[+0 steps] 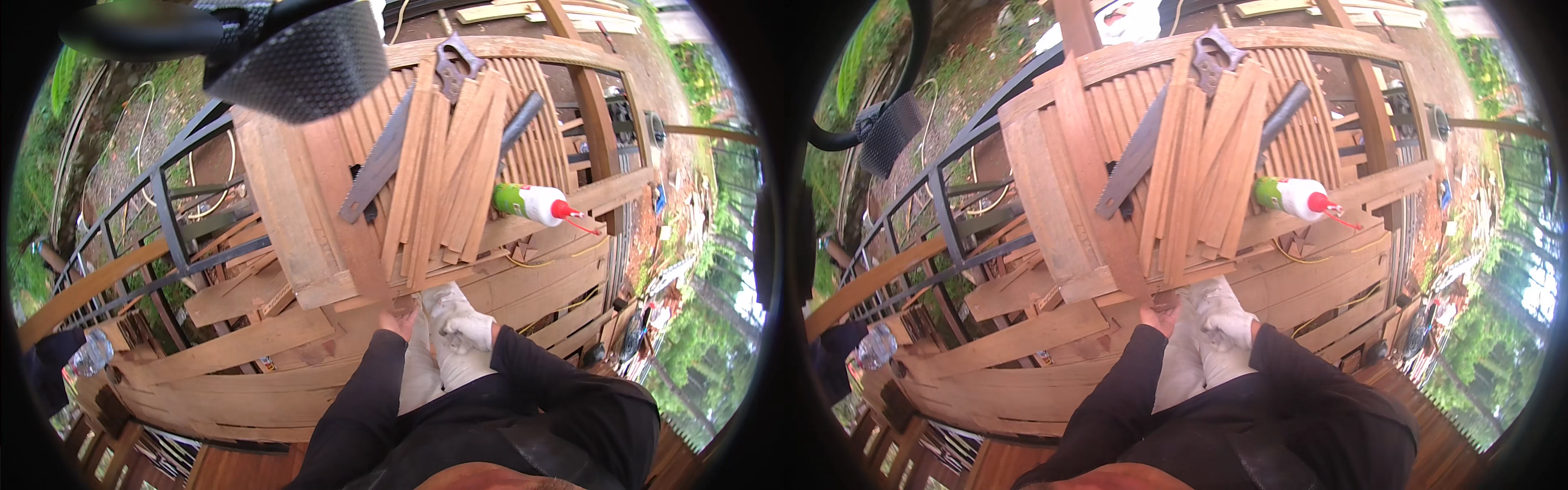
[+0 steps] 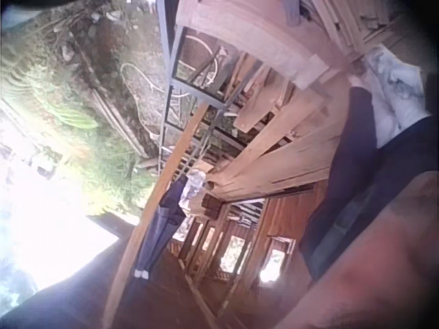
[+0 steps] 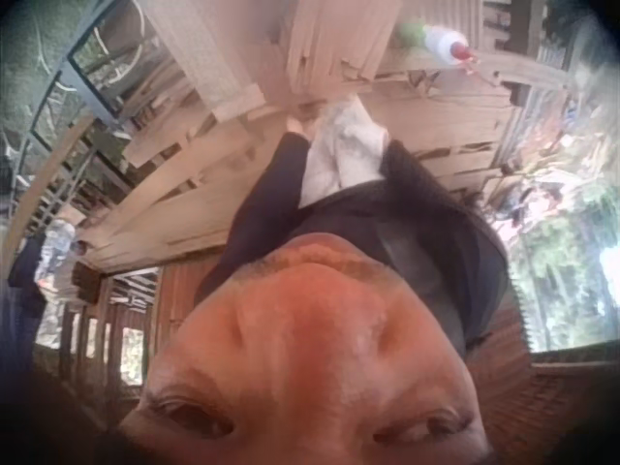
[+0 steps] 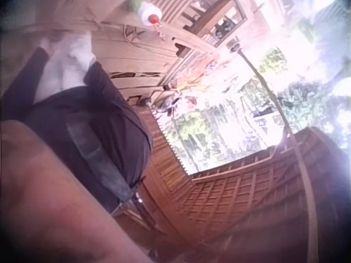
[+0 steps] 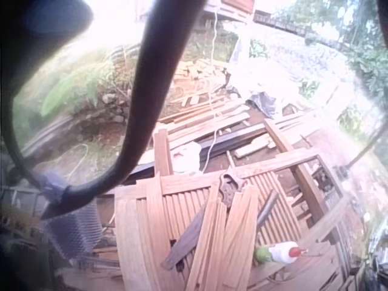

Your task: The person assembles a wooden structure by picking up wooden planks and placing them onto a metal frame. They use a hammer to tap the planks into position and adjust their placement to fit the frame.

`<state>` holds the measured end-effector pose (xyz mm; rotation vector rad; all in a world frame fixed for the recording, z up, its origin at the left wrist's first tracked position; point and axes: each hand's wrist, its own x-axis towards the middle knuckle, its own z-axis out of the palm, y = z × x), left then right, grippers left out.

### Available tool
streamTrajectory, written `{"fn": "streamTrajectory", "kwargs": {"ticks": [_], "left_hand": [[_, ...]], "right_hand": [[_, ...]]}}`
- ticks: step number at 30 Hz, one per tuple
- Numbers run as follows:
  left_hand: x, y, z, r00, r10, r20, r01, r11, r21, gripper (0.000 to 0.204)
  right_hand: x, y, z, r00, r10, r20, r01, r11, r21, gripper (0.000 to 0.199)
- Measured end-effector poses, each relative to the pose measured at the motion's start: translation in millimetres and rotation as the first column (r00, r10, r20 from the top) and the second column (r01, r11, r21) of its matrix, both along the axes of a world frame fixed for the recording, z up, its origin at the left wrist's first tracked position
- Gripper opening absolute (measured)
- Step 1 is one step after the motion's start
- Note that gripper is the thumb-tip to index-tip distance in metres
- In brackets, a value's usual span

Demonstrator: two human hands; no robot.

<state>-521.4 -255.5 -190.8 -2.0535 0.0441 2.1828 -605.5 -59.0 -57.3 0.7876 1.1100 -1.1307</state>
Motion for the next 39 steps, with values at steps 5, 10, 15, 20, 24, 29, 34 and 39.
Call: {"fn": "streamTrajectory", "kwargs": {"ticks": [5, 10, 15, 20, 24, 29, 34, 39], "left_hand": [[-4, 8, 0, 0.979, -0.154, -0.135, 0.142, 0.985, -0.097, 0.069], [2, 1, 12, 0.986, -0.163, -0.019, 0.161, 0.982, -0.094, 0.066], [-13, 6, 16, 0.979, -0.204, 0.03, 0.206, 0.972, -0.116, 0.062], [-4, 0, 7, 0.964, -0.261, -0.055, 0.246, 0.95, -0.19, 0.067], [-8, 6, 18, 0.983, -0.183, 0.011, 0.182, 0.967, -0.177, 0.064], [-11, 5, 8, 0.985, -0.169, 0.035, 0.172, 0.977, -0.128, 0.067], [9, -21, 5, 0.925, -0.378, -0.043, 0.376, 0.925, -0.05, 0.075], [29, -69, -4, 0.911, -0.397, -0.11, 0.376, 0.91, -0.173, 0.071]], "right_hand": [[34, -19, -137, 0.592, 0.253, -0.766, 0.034, 0.941, 0.337, 0.039], [104, -66, -310, 0.565, -0.108, -0.818, 0.163, 0.986, -0.018, 0.038], [136, -73, -424, 0.37, -0.214, -0.904, 0.193, 0.969, -0.151, 0.04], [70, -92, -260, 0.691, -0.19, -0.697, 0.168, 0.981, -0.101, 0.041], [33, -92, -182, 0.81, -0.077, -0.582, 0.061, 0.997, -0.048, 0.046], [24, -86, -171, 0.662, 0.347, -0.664, -0.232, 0.938, 0.26, 0.055], [35, -83, -173, 0.716, 0.325, -0.618, -0.176, 0.941, 0.29, 0.058], [30, -78, -168, 0.565, 0.574, -0.593, -0.437, 0.818, 0.376, 0.051]]}}
